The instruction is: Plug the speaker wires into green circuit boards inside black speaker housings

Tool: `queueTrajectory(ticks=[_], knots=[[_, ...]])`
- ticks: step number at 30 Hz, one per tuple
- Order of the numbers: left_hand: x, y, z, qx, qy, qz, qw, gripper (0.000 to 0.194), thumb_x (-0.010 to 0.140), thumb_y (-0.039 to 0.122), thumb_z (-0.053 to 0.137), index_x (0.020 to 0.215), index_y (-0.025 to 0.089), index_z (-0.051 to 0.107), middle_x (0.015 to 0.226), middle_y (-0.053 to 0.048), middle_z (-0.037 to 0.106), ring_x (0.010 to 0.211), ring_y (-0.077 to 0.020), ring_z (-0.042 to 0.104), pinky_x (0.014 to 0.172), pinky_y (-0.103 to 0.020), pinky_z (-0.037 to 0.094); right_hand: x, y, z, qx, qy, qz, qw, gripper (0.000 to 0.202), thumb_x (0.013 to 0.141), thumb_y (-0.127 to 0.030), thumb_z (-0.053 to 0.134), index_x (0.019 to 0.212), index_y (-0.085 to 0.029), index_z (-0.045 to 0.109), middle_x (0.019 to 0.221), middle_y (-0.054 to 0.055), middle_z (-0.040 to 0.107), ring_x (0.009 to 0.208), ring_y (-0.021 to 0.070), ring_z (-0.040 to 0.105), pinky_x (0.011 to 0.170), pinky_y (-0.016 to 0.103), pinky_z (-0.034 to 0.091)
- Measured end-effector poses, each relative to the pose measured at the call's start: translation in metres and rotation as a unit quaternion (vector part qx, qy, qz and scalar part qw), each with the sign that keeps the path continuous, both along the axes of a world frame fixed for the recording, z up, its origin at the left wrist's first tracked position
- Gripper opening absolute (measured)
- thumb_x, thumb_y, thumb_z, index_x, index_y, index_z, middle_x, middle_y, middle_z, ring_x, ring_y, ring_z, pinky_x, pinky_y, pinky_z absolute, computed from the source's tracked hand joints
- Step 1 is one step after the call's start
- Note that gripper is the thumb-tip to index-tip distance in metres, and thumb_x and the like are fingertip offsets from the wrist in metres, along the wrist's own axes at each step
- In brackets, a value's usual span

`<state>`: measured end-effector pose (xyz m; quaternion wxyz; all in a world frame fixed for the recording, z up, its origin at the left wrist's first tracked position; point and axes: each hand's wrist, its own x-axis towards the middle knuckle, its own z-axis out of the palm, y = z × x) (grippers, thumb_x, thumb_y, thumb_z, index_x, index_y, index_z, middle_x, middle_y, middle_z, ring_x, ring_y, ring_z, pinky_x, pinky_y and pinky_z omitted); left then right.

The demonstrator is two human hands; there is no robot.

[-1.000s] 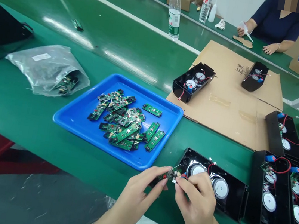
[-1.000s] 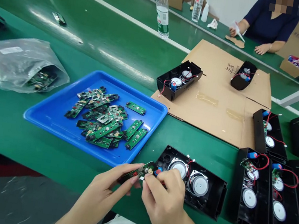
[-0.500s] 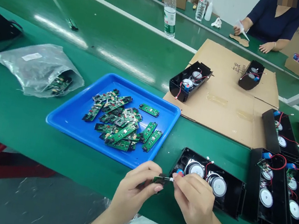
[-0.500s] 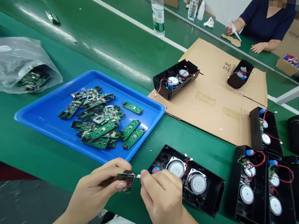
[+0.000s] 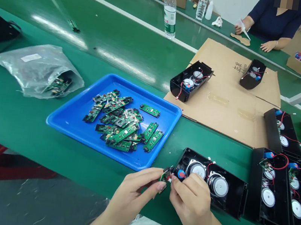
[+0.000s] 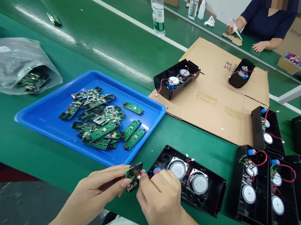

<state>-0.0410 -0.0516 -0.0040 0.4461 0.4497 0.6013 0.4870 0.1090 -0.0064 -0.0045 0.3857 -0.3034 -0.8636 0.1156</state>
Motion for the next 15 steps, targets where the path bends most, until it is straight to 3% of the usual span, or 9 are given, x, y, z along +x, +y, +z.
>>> queueTrajectory(ticks=[3, 11, 15], knots=[[-0.002, 0.000, -0.002, 0.006, -0.021, 0.015, 1.000, 0.014, 0.068, 0.026, 0.072, 0.079, 0.023, 0.078, 0.074, -0.007, 0.071, 0.061, -0.0198, 0.060, 0.057, -0.027, 0.050, 0.002, 0.001, 0.002, 0.021, -0.025, 0.019, 0.999, 0.018, 0.088, -0.007, 0.051, 0.080, -0.009, 0.066, 0.052, 0.001, 0.051, 0.050, 0.0133, 0.039, 0.045, 0.029, 0.032], [0.005, -0.003, -0.002, -0.008, -0.080, 0.049, 0.996, 0.012, 0.063, 0.030, 0.077, 0.071, 0.020, 0.077, 0.060, -0.005, 0.064, 0.061, -0.0203, 0.057, 0.058, -0.030, 0.051, 0.006, 0.003, -0.001, 0.063, -0.043, 0.058, 0.995, 0.025, 0.092, -0.008, 0.040, 0.091, -0.008, 0.065, 0.055, 0.001, 0.051, 0.051, 0.0143, 0.042, 0.046, 0.029, 0.033], [0.008, -0.005, -0.001, -0.028, -0.089, 0.061, 0.994, 0.006, 0.063, 0.027, 0.076, 0.064, 0.021, 0.075, 0.062, -0.004, 0.063, 0.060, -0.0190, 0.057, 0.057, -0.028, 0.050, 0.003, 0.000, -0.007, 0.072, -0.052, 0.051, 0.995, 0.028, 0.093, -0.008, 0.038, 0.086, -0.008, 0.065, 0.055, 0.002, 0.050, 0.052, 0.0142, 0.042, 0.048, 0.029, 0.035]])
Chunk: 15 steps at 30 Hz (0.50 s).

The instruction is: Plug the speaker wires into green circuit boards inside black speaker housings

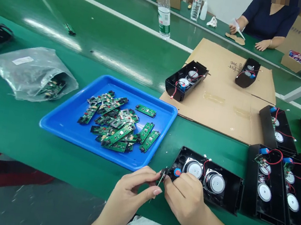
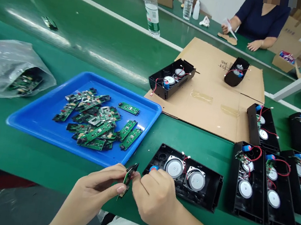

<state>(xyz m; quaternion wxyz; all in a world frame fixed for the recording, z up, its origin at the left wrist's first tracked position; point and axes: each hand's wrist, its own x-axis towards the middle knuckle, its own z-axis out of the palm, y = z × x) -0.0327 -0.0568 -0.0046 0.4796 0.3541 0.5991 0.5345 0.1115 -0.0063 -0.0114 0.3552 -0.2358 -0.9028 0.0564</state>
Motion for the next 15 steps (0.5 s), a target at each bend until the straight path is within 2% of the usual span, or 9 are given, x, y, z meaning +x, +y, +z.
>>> queueTrajectory(ticks=[2, 3, 6, 8, 11, 13, 15], knots=[[0.002, -0.002, 0.001, -0.040, -0.025, 0.016, 0.999, 0.008, 0.062, 0.027, 0.077, 0.069, 0.023, 0.076, 0.066, -0.002, 0.064, 0.059, -0.0172, 0.057, 0.055, -0.026, 0.050, 0.000, -0.001, 0.002, 0.004, -0.013, -0.015, 1.000, 0.031, 0.093, -0.008, 0.037, 0.080, -0.011, 0.065, 0.053, 0.001, 0.050, 0.051, 0.0143, 0.041, 0.049, 0.029, 0.036], [0.003, -0.003, 0.002, -0.062, -0.048, 0.020, 0.997, 0.015, 0.060, 0.028, 0.078, 0.075, 0.023, 0.076, 0.069, -0.002, 0.066, 0.058, -0.0164, 0.057, 0.054, -0.026, 0.050, 0.001, -0.002, 0.005, -0.002, -0.018, -0.014, 1.000, 0.031, 0.093, -0.009, 0.037, 0.079, -0.011, 0.064, 0.054, 0.001, 0.051, 0.052, 0.0145, 0.043, 0.050, 0.029, 0.037], [0.004, -0.005, 0.003, -0.113, -0.113, 0.012, 0.987, 0.037, 0.054, 0.029, 0.083, 0.089, 0.024, 0.075, 0.080, -0.003, 0.071, 0.060, -0.0171, 0.060, 0.056, -0.026, 0.052, 0.016, 0.001, 0.015, -0.065, -0.001, -0.015, 0.998, 0.029, 0.097, -0.025, 0.038, 0.089, -0.012, 0.063, 0.069, 0.004, 0.062, 0.065, 0.0159, 0.053, 0.060, 0.030, 0.044], [0.005, -0.005, 0.003, -0.124, -0.118, -0.003, 0.985, 0.035, 0.052, 0.029, 0.084, 0.086, 0.023, 0.076, 0.080, -0.004, 0.072, 0.067, -0.0204, 0.063, 0.061, -0.027, 0.054, 0.033, 0.005, 0.019, -0.126, 0.036, -0.099, 0.986, 0.030, 0.097, -0.033, 0.040, 0.091, -0.014, 0.062, 0.075, 0.005, 0.065, 0.068, 0.0156, 0.057, 0.063, 0.028, 0.047], [0.009, -0.003, 0.004, -0.124, -0.102, -0.038, 0.986, 0.027, 0.052, 0.028, 0.083, 0.078, 0.022, 0.076, 0.074, -0.005, 0.073, 0.075, -0.0256, 0.066, 0.068, -0.030, 0.055, 0.058, 0.013, 0.011, -0.175, 0.008, -0.270, 0.947, 0.026, 0.095, -0.030, 0.044, 0.078, -0.017, 0.060, 0.063, 0.002, 0.063, 0.055, 0.0135, 0.056, 0.051, 0.025, 0.042], [0.013, -0.001, 0.006, -0.129, -0.099, -0.064, 0.985, 0.025, 0.054, 0.027, 0.081, 0.079, 0.022, 0.075, 0.075, -0.006, 0.074, 0.079, -0.0265, 0.067, 0.069, -0.030, 0.055, 0.067, 0.018, 0.001, -0.179, -0.075, -0.311, 0.930, 0.024, 0.091, -0.029, 0.051, 0.071, -0.019, 0.060, 0.056, 0.001, 0.061, 0.048, 0.0143, 0.054, 0.045, 0.025, 0.035], [0.019, 0.001, 0.008, -0.134, -0.102, -0.090, 0.982, 0.025, 0.057, 0.025, 0.079, 0.081, 0.022, 0.075, 0.078, -0.006, 0.074, 0.078, -0.0252, 0.067, 0.067, -0.028, 0.055, 0.069, 0.020, -0.008, -0.181, -0.135, -0.319, 0.921, 0.021, 0.085, -0.026, 0.056, 0.065, -0.020, 0.059, 0.054, 0.001, 0.061, 0.045, 0.0150, 0.053, 0.042, 0.026, 0.030]])
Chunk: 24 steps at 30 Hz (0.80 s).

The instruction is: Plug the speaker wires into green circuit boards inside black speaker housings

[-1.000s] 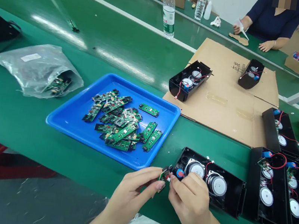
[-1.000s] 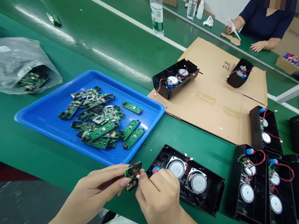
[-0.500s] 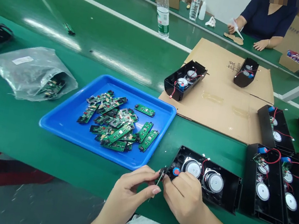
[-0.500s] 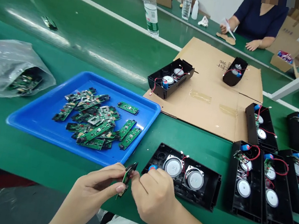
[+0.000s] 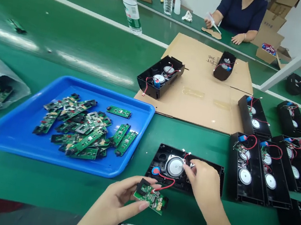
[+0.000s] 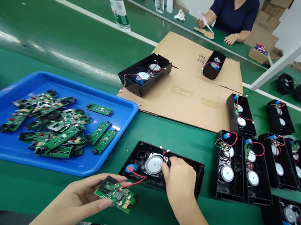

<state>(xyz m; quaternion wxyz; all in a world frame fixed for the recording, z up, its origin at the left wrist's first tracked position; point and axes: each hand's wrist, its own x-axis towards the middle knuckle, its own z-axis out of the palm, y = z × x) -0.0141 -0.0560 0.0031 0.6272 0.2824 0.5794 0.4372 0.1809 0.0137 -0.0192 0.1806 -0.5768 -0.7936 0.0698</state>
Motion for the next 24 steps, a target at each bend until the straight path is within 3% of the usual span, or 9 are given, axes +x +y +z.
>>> queueTrajectory(ticks=[3, 6, 10, 12, 15, 19, 24], knots=[[0.009, 0.002, 0.003, 0.001, 0.001, -0.020, 1.000, 0.024, 0.060, 0.023, 0.077, 0.083, 0.021, 0.074, 0.084, -0.007, 0.074, 0.079, -0.0239, 0.067, 0.068, -0.027, 0.055, -0.002, -0.001, -0.003, -0.035, 0.039, -0.013, 0.999, 0.021, 0.081, -0.015, 0.051, 0.061, -0.020, 0.055, 0.054, 0.000, 0.057, 0.045, 0.0138, 0.051, 0.043, 0.025, 0.031], [0.015, 0.002, 0.004, -0.001, 0.014, -0.006, 1.000, 0.025, 0.064, 0.026, 0.074, 0.088, 0.021, 0.073, 0.088, -0.005, 0.073, 0.082, -0.0234, 0.067, 0.071, -0.028, 0.057, 0.004, -0.005, 0.004, -0.069, 0.185, -0.025, 0.980, 0.018, 0.082, -0.014, 0.047, 0.067, -0.019, 0.057, 0.058, -0.001, 0.054, 0.046, 0.0113, 0.049, 0.043, 0.022, 0.036], [0.022, 0.005, 0.002, 0.007, 0.044, -0.006, 0.999, 0.029, 0.068, 0.028, 0.071, 0.097, 0.023, 0.072, 0.088, -0.002, 0.073, 0.078, -0.0206, 0.068, 0.071, -0.027, 0.058, 0.016, -0.012, 0.013, -0.096, 0.313, 0.030, 0.944, 0.016, 0.086, -0.018, 0.053, 0.080, -0.020, 0.068, 0.084, 0.004, 0.065, 0.067, 0.0134, 0.061, 0.055, 0.022, 0.047], [0.026, 0.007, 0.000, 0.023, 0.084, -0.022, 0.996, 0.031, 0.071, 0.030, 0.068, 0.101, 0.023, 0.071, 0.084, -0.001, 0.074, 0.075, -0.0200, 0.069, 0.071, -0.026, 0.058, 0.016, -0.014, 0.012, -0.097, 0.334, 0.057, 0.936, 0.014, 0.086, -0.018, 0.056, 0.083, -0.021, 0.069, 0.081, 0.003, 0.067, 0.070, 0.0145, 0.063, 0.060, 0.024, 0.049], [0.030, 0.010, -0.003, 0.060, 0.146, -0.046, 0.986, 0.034, 0.075, 0.032, 0.064, 0.108, 0.023, 0.068, 0.086, -0.001, 0.075, 0.075, -0.0203, 0.071, 0.070, -0.026, 0.059, 0.011, -0.017, 0.007, -0.072, 0.327, 0.090, 0.938, 0.013, 0.087, -0.019, 0.058, 0.078, -0.019, 0.067, 0.067, 0.000, 0.065, 0.061, 0.0135, 0.058, 0.059, 0.026, 0.047], [0.034, 0.013, -0.004, 0.098, 0.186, -0.044, 0.977, 0.033, 0.079, 0.030, 0.061, 0.111, 0.025, 0.066, 0.089, 0.001, 0.076, 0.077, -0.0195, 0.073, 0.064, -0.021, 0.059, 0.005, -0.019, 0.003, -0.036, 0.268, 0.143, 0.952, 0.019, 0.091, -0.015, 0.051, 0.079, -0.017, 0.066, 0.073, 0.003, 0.064, 0.068, 0.0148, 0.053, 0.063, 0.028, 0.045], [0.032, 0.017, -0.004, 0.133, 0.208, -0.070, 0.967, 0.032, 0.076, 0.025, 0.063, 0.108, 0.023, 0.067, 0.086, 0.001, 0.077, 0.072, -0.0185, 0.073, 0.055, -0.017, 0.058, 0.003, -0.020, 0.001, -0.004, 0.169, 0.157, 0.973, 0.027, 0.092, -0.011, 0.044, 0.072, -0.014, 0.062, 0.069, 0.004, 0.056, 0.064, 0.0140, 0.045, 0.059, 0.026, 0.039]])
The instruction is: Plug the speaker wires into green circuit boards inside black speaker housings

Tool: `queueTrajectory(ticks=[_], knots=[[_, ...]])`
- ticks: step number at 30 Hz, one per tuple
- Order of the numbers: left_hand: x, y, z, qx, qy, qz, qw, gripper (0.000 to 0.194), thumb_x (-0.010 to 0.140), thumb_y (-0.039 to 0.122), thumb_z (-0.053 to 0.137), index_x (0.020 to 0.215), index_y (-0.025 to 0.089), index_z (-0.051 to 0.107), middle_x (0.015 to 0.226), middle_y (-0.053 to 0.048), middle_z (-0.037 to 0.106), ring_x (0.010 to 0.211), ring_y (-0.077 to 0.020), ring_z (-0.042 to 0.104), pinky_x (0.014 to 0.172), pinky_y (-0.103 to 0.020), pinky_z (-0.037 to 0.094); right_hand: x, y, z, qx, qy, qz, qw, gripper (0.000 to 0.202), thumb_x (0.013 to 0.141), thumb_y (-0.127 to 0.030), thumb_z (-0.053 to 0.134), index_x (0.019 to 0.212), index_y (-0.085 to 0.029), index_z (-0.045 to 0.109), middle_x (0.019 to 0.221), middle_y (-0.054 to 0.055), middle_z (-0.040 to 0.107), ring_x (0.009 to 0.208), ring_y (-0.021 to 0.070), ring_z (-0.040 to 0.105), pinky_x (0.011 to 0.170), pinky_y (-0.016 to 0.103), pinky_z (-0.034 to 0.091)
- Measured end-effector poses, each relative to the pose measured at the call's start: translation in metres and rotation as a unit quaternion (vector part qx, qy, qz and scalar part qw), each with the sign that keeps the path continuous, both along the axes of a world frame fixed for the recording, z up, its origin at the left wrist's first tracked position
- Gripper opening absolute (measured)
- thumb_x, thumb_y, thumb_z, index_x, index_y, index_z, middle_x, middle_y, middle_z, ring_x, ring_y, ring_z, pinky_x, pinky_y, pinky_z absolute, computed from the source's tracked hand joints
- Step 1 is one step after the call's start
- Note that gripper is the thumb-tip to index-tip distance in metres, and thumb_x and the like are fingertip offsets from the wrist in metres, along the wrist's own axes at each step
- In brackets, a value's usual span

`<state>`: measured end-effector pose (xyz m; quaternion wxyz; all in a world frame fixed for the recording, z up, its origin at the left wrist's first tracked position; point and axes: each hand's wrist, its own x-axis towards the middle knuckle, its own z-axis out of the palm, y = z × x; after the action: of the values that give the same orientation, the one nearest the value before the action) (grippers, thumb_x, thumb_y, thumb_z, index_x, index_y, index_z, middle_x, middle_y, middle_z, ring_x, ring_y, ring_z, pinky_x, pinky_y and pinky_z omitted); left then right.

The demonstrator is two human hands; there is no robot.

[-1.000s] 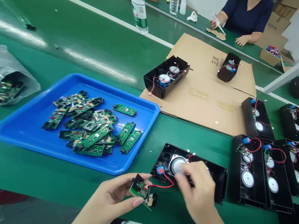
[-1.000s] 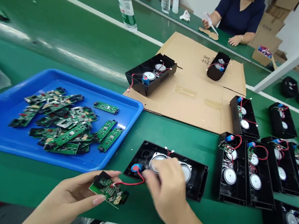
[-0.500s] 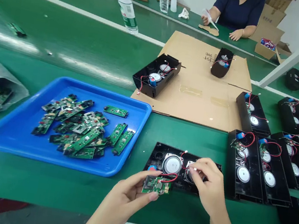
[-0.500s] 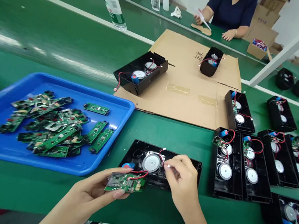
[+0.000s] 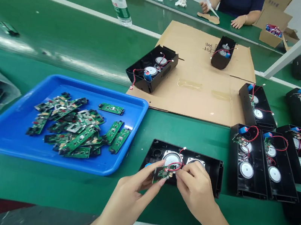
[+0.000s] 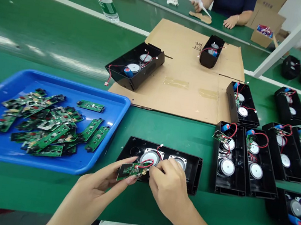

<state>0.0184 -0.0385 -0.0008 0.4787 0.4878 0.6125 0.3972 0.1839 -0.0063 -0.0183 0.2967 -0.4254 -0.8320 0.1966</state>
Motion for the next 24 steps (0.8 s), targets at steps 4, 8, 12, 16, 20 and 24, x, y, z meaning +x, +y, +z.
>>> queueTrajectory(ticks=[4, 8, 12, 16, 20, 24], knots=[[-0.0024, 0.0006, -0.0024, 0.014, 0.017, -0.009, 1.000, 0.029, 0.077, 0.022, 0.062, 0.106, 0.022, 0.068, 0.083, 0.001, 0.077, 0.067, -0.0154, 0.073, 0.058, -0.016, 0.058, -0.0008, 0.0024, 0.0015, 0.064, -0.043, 0.024, 0.997, 0.032, 0.092, -0.009, 0.040, 0.067, -0.014, 0.059, 0.065, 0.003, 0.053, 0.060, 0.0138, 0.039, 0.054, 0.026, 0.032], [-0.0022, 0.0014, -0.0027, 0.023, 0.013, -0.014, 1.000, 0.030, 0.078, 0.020, 0.061, 0.107, 0.023, 0.067, 0.091, 0.001, 0.076, 0.073, -0.0144, 0.073, 0.062, -0.015, 0.057, -0.0007, 0.0034, 0.0027, 0.078, -0.037, 0.034, 0.996, 0.030, 0.093, -0.008, 0.041, 0.069, -0.014, 0.059, 0.064, 0.003, 0.054, 0.058, 0.0135, 0.037, 0.053, 0.025, 0.030], [-0.0013, 0.0048, -0.0014, 0.059, 0.019, -0.039, 0.997, 0.027, 0.080, 0.017, 0.058, 0.105, 0.024, 0.068, 0.098, 0.001, 0.075, 0.085, -0.0138, 0.071, 0.075, -0.016, 0.056, -0.0020, 0.0029, 0.0014, 0.081, -0.033, 0.027, 0.996, 0.031, 0.093, -0.008, 0.040, 0.069, -0.014, 0.059, 0.064, 0.003, 0.055, 0.059, 0.0135, 0.040, 0.053, 0.026, 0.030], [-0.0030, 0.0067, 0.0002, 0.061, 0.028, -0.055, 0.996, 0.026, 0.081, 0.016, 0.055, 0.102, 0.023, 0.068, 0.096, 0.000, 0.075, 0.081, -0.0143, 0.071, 0.070, -0.017, 0.058, -0.0045, 0.0012, 0.0002, 0.116, -0.046, 0.015, 0.992, 0.032, 0.091, -0.006, 0.041, 0.065, -0.014, 0.059, 0.061, 0.003, 0.053, 0.056, 0.0138, 0.036, 0.051, 0.027, 0.027], [-0.0036, 0.0066, 0.0003, 0.065, 0.040, -0.057, 0.995, 0.027, 0.080, 0.016, 0.055, 0.103, 0.023, 0.068, 0.096, 0.000, 0.075, 0.081, -0.0157, 0.072, 0.071, -0.020, 0.059, -0.0065, -0.0011, -0.0003, 0.122, -0.052, 0.010, 0.991, 0.033, 0.089, -0.005, 0.042, 0.061, -0.014, 0.057, 0.058, 0.002, 0.051, 0.055, 0.0134, 0.035, 0.050, 0.026, 0.026], [-0.0007, 0.0058, -0.0022, 0.068, 0.046, -0.048, 0.995, 0.027, 0.079, 0.016, 0.055, 0.102, 0.022, 0.068, 0.095, -0.002, 0.076, 0.082, -0.0172, 0.072, 0.070, -0.022, 0.059, -0.0089, -0.0022, -0.0022, 0.129, -0.054, -0.012, 0.990, 0.034, 0.089, -0.005, 0.043, 0.058, -0.015, 0.054, 0.057, 0.002, 0.049, 0.055, 0.0136, 0.036, 0.050, 0.027, 0.027]])
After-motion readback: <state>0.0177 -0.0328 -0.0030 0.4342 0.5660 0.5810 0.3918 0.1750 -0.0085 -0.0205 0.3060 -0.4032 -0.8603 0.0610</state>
